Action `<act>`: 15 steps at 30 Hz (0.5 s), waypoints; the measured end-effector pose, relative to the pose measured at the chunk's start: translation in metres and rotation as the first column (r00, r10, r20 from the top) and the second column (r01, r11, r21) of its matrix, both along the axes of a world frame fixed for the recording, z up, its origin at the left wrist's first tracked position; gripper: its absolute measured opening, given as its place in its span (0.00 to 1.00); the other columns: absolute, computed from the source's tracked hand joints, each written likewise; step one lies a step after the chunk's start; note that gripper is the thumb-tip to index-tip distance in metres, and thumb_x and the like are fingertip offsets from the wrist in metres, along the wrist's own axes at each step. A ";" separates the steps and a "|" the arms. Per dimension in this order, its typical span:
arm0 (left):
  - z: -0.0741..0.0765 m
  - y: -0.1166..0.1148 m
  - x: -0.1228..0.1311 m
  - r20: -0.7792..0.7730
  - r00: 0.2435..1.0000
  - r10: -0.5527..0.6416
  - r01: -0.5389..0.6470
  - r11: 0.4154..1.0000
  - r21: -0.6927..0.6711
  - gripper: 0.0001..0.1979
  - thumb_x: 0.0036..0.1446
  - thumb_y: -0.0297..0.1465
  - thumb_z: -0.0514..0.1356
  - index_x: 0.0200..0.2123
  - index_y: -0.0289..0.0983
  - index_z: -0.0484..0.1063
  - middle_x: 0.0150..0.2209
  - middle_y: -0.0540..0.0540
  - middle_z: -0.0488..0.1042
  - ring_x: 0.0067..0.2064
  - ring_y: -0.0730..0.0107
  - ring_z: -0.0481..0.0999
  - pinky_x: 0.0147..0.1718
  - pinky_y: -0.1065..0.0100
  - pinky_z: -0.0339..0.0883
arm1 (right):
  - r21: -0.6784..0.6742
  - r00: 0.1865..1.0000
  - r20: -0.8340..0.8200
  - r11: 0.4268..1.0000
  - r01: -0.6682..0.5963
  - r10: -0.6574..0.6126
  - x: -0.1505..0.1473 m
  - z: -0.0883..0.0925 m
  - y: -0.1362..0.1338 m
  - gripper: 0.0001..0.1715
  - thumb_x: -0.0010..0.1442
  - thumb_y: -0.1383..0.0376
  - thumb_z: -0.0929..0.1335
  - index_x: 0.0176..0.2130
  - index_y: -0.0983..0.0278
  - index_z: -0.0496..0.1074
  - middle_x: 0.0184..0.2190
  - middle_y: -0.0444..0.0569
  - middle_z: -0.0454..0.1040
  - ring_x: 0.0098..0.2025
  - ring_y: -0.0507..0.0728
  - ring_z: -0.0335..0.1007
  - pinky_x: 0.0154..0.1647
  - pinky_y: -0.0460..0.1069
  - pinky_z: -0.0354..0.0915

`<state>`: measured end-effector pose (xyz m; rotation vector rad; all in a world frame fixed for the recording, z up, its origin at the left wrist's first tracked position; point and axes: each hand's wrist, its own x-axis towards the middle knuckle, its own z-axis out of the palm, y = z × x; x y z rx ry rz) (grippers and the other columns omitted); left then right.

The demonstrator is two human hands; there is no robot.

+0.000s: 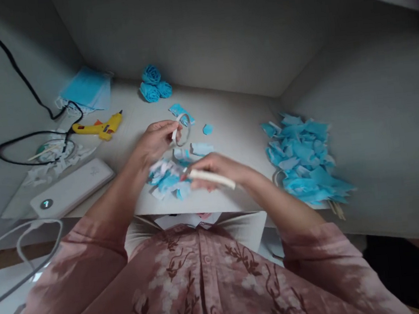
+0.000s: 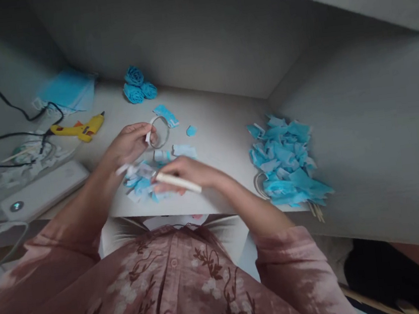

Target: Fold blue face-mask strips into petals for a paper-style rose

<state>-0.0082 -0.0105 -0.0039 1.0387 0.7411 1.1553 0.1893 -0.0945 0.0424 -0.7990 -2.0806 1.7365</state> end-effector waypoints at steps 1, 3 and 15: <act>-0.001 0.002 -0.001 -0.006 1.000 0.030 -0.029 0.999 0.031 0.11 0.58 0.34 0.70 0.28 0.35 0.76 0.20 0.50 0.72 0.23 0.76 0.70 0.27 0.73 0.66 | 0.094 0.997 -0.008 0.993 -0.070 0.071 -0.005 0.004 -0.006 0.23 0.54 0.48 0.79 0.34 0.65 0.79 0.21 0.37 0.68 0.23 0.45 0.59 0.23 0.42 0.56; 0.000 0.004 -0.003 -0.039 0.996 0.080 -0.077 0.994 0.083 0.10 0.60 0.33 0.68 0.28 0.35 0.77 0.21 0.50 0.73 0.24 0.76 0.71 0.28 0.73 0.65 | 0.216 0.999 -0.031 0.976 0.020 -0.014 -0.006 0.011 -0.013 0.21 0.56 0.50 0.78 0.33 0.64 0.79 0.23 0.38 0.67 0.26 0.46 0.57 0.26 0.43 0.54; 0.051 0.051 0.043 -0.555 0.758 0.342 0.068 0.805 0.589 0.08 0.59 0.30 0.63 0.30 0.36 0.82 0.29 0.47 0.79 0.34 0.67 0.75 0.42 0.67 0.67 | -0.622 0.420 -0.312 0.517 0.588 -0.852 0.145 -0.037 0.006 0.15 0.60 0.58 0.75 0.45 0.61 0.76 0.36 0.47 0.83 0.32 0.51 0.77 0.30 0.44 0.71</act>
